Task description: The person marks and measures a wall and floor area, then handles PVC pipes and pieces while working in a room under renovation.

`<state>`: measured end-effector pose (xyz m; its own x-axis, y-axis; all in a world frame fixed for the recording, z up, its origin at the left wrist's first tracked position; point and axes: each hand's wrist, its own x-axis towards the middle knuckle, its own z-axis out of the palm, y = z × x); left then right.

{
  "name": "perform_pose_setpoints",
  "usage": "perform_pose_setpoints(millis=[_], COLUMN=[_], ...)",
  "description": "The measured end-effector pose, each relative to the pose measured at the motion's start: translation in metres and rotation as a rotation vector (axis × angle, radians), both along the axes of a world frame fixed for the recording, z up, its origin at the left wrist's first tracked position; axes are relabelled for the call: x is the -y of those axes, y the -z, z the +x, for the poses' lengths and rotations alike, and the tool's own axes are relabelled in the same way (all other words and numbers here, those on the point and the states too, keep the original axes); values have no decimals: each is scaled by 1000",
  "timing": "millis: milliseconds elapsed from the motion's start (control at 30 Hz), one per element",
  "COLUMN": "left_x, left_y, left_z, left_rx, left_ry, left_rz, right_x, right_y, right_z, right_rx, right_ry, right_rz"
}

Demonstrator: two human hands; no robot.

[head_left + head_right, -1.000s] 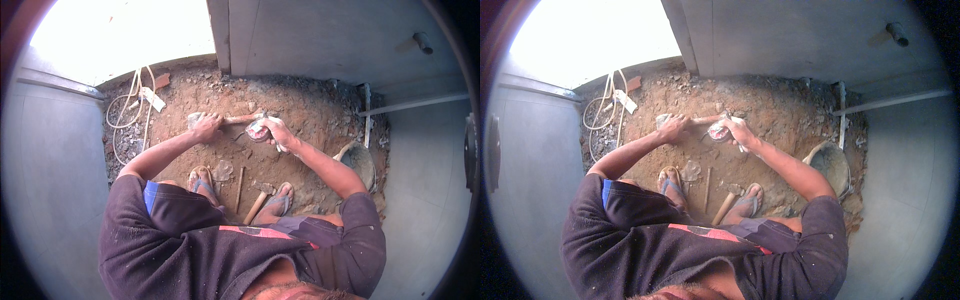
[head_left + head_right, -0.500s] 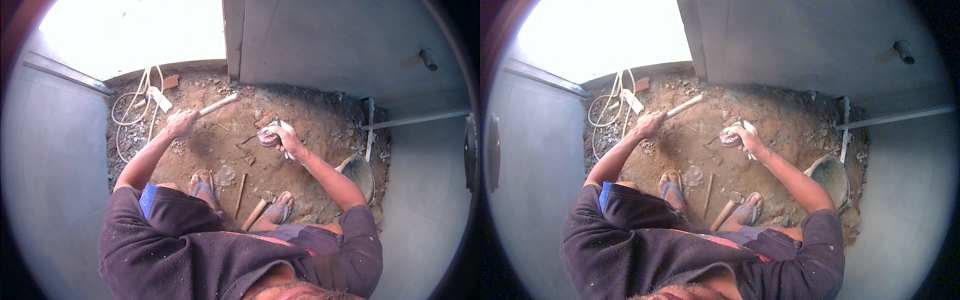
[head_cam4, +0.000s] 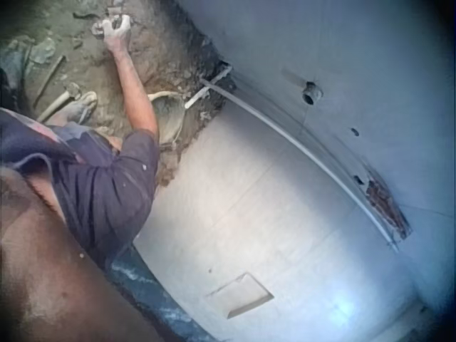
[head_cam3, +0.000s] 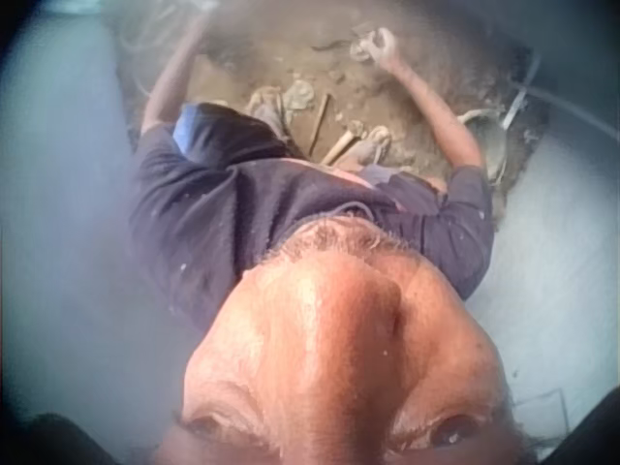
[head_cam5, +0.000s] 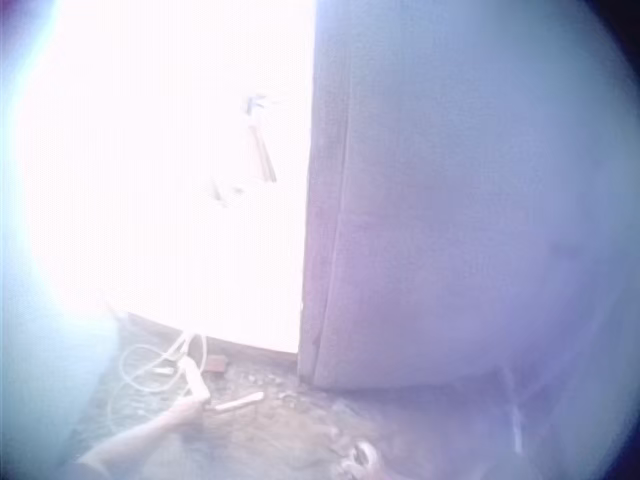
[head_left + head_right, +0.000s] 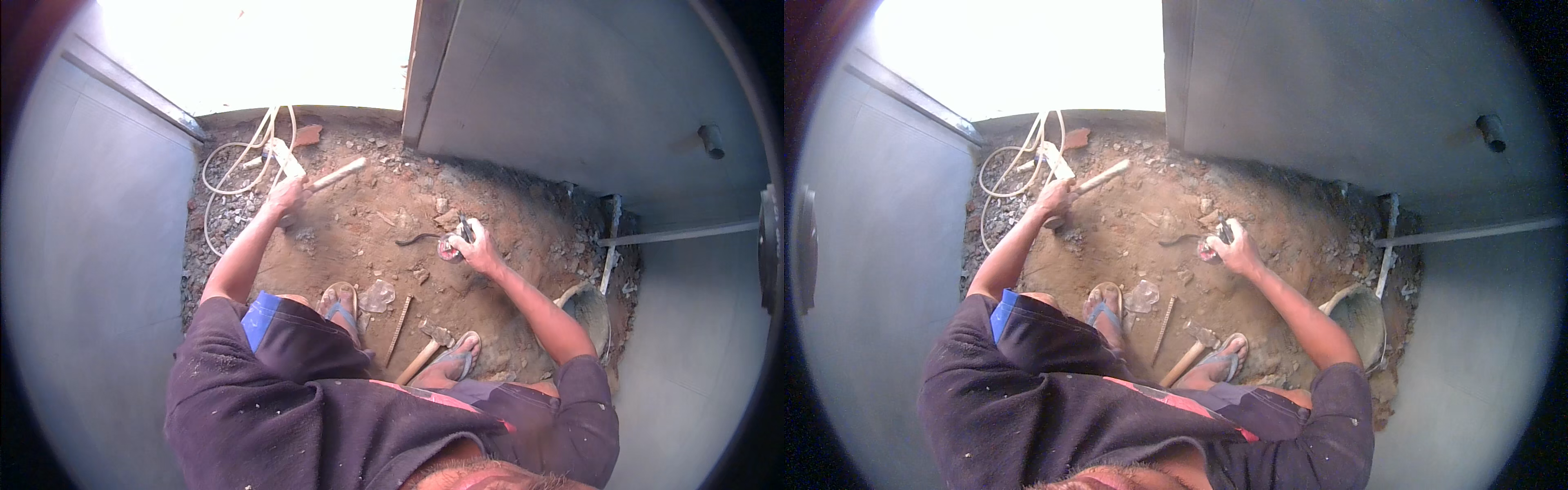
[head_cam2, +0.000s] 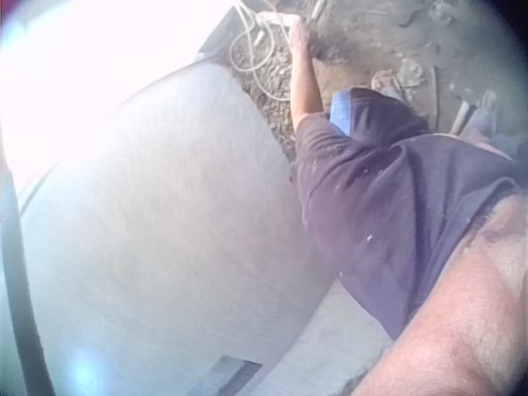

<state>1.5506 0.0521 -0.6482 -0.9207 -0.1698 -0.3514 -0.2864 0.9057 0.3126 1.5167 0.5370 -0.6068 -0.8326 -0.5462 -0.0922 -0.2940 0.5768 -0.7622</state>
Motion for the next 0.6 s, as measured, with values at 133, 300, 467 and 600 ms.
perform_pose_setpoints(millis=[133, 300, 467, 600], left_x=[-34, -92, -161, -203], left_y=[-25, -23, -24, -40], left_z=[-2, -18, -6, 7], left_rx=[-35, -215, -142, -64], left_ry=[-33, 162, 349, 446], left_rz=[51, 302, 547, 703], right_x=[-6, 0, 17, 32], right_y=[4, 12, 7, -8], right_z=[4, 2, 0, -1], right_rx=[180, 166, 170, 192], right_ry=[141, 141, 141, 144], right_rz=[85, 82, 46, -29])
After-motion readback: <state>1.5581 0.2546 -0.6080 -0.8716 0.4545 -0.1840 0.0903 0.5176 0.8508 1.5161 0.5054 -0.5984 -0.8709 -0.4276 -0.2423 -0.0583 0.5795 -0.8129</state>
